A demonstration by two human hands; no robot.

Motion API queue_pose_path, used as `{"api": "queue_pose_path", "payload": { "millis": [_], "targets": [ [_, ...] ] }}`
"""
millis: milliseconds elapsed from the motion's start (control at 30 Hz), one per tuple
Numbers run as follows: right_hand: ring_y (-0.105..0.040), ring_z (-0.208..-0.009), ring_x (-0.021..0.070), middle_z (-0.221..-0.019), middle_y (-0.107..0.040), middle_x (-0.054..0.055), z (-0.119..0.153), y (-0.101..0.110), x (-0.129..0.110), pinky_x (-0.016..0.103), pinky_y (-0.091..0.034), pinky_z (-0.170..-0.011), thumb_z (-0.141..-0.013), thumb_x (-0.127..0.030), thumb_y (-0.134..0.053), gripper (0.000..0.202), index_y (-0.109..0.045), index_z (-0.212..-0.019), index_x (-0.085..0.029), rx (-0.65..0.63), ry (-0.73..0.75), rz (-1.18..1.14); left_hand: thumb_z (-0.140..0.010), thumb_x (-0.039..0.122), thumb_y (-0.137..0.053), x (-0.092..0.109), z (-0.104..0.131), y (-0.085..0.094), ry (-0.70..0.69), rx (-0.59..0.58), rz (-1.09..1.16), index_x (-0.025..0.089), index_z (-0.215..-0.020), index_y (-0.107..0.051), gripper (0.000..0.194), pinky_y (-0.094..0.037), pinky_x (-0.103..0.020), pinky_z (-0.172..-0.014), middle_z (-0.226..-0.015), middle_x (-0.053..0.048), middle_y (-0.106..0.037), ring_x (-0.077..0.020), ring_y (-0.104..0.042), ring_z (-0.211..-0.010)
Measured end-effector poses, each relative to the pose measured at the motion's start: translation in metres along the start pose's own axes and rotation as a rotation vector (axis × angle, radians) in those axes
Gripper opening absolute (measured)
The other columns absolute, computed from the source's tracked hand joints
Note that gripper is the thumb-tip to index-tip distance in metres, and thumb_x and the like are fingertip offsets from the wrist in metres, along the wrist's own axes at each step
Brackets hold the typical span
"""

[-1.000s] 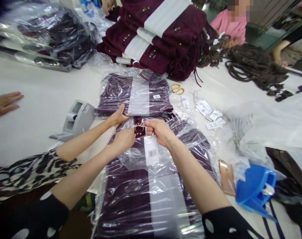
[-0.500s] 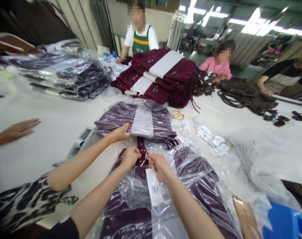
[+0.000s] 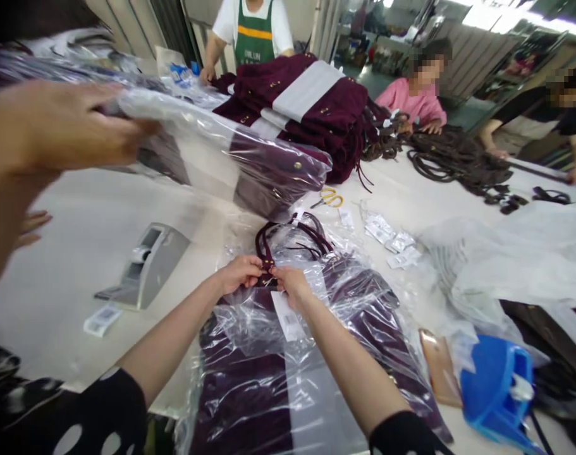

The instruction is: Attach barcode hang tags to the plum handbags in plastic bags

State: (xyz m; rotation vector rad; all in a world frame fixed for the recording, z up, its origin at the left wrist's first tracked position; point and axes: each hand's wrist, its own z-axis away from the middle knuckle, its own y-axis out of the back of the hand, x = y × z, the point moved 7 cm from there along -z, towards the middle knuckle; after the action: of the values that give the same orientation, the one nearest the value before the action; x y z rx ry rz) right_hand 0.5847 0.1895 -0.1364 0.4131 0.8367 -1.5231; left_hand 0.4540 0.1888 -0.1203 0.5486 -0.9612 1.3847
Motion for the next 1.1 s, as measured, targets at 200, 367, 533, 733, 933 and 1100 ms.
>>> {"api": "queue_pose_path", "payload": {
  "millis": [200,367,533,733,933,1100],
  "targets": [
    [-0.022,-0.037,0.0022,-0.043,-0.033,-0.007,-0.001,-0.001,0.006,0.015,-0.015,-0.034,-0.064,-0.01,-0.06,0.004,-0.057,-0.064,-0.008,0.034,-0.023,-0.025,-0.061,0.019,-0.061,-0.017,-0.013,-0.004,-0.023,-0.177,0.07,0.012,-0.084,-0.061,0.025,-0.026,-0.019,-0.033,-0.064,0.0,-0.058,-0.005,-0.043,-0.035],
    [-0.014,-0.036,0.0027,-0.043,-0.021,-0.011,0.009,-0.003,0.01,0.014,-0.017,-0.034,-0.072,-0.017,-0.056,0.013,-0.059,-0.081,-0.009,-0.065,-0.127,-0.072,-0.058,0.019,-0.068,-0.016,-0.028,-0.001,0.023,-0.28,0.048,0.009,-0.081,-0.063,0.025,-0.019,-0.018,-0.032,-0.056,0.0,-0.056,-0.0019,-0.034,-0.032],
    [-0.013,-0.035,0.0022,-0.043,-0.021,-0.011,0.011,-0.004,0.016,0.012,-0.015,-0.034,-0.079,-0.014,-0.05,0.009,-0.057,-0.084,-0.01,-0.136,-0.215,-0.198,-0.055,0.018,-0.072,-0.02,-0.039,-0.007,0.106,-0.39,-0.049,0.012,-0.08,-0.065,0.028,-0.018,-0.016,-0.032,-0.051,0.004,-0.052,-0.001,-0.031,-0.032],
    [-0.016,-0.033,0.0023,-0.043,-0.023,-0.01,0.013,-0.015,0.025,0.012,-0.018,-0.035,-0.089,-0.017,-0.04,0.016,-0.054,-0.084,-0.012,-0.234,-0.382,-0.428,-0.05,0.014,-0.072,-0.02,-0.043,-0.009,0.13,-0.39,-0.035,0.01,-0.072,-0.064,0.024,-0.02,-0.016,-0.031,-0.048,0.002,-0.053,-0.0033,-0.037,-0.032],
    [-0.017,-0.033,0.0018,-0.043,-0.026,-0.01,0.016,-0.018,0.025,0.011,-0.018,-0.035,-0.089,-0.017,-0.04,0.016,-0.054,-0.083,-0.012,-0.196,-0.353,-0.449,-0.052,0.015,-0.072,-0.019,-0.039,-0.011,0.078,-0.376,0.024,0.009,-0.071,-0.063,0.022,-0.021,-0.017,-0.031,-0.05,0.002,-0.055,-0.0028,-0.037,-0.031],
    [-0.018,-0.033,0.0023,-0.043,-0.027,-0.01,0.018,-0.023,0.025,0.013,-0.018,-0.035,-0.086,-0.018,-0.045,0.011,-0.055,-0.084,-0.013,-0.166,-0.259,-0.407,-0.053,0.014,-0.071,-0.019,-0.039,-0.011,0.033,-0.365,0.067,0.009,-0.067,-0.062,0.018,-0.023,-0.017,-0.032,-0.046,0.003,-0.053,-0.003,-0.038,-0.032]
  ]
}}
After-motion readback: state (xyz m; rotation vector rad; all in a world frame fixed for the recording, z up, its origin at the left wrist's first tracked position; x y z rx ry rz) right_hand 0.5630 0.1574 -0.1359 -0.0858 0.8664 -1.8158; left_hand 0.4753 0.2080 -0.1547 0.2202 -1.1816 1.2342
